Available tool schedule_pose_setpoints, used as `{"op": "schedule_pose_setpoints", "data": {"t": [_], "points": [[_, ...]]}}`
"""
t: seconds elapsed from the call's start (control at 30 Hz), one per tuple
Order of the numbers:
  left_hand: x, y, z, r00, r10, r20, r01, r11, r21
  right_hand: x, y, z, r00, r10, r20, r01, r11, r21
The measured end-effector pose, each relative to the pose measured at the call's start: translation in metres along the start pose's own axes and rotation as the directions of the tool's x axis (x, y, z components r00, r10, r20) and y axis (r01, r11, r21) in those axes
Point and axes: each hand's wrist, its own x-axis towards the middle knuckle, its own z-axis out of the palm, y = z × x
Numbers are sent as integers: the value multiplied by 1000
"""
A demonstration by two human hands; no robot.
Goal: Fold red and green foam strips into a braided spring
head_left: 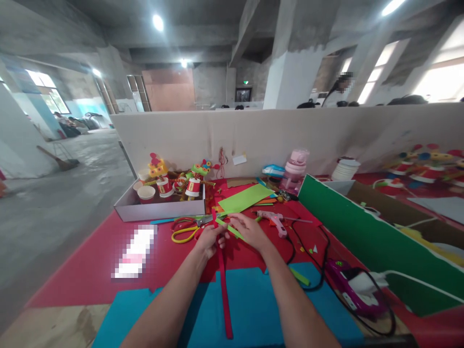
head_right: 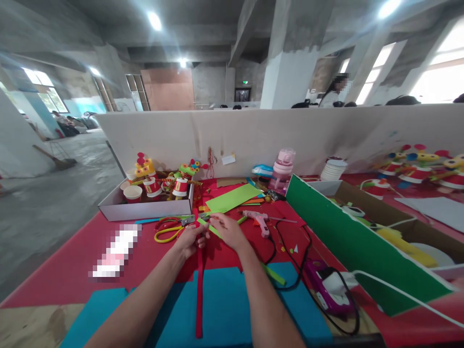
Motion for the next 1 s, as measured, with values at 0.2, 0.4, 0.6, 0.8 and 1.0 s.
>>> {"op": "schedule_pose_setpoints", "data": {"t": [0.2, 0.4, 0.6, 0.8, 1.0], "points": [[-6, 3, 6, 1000, -25, 8, 24, 996, 83, 3, 5, 23, 999, -17, 46, 16, 1000, 15], [-8, 7, 3, 999, 49, 17, -50, 996, 75, 4, 15, 23, 993, 42, 113, -46, 998, 33], [-8, 0, -4, 998, 56, -17, -53, 989, 141, 7, 32, 13, 994, -40, -97, 8, 951, -309], [-7, 2, -17, 989, 77, 128, -86, 994, 67, 14, 23, 21, 995, 89, -50, -94, 990, -104], [-1, 4, -22, 981, 90, 174, -93, 996, 11, 16, 24, -8, 997, 49, -55, -68, 898, -435]]}}
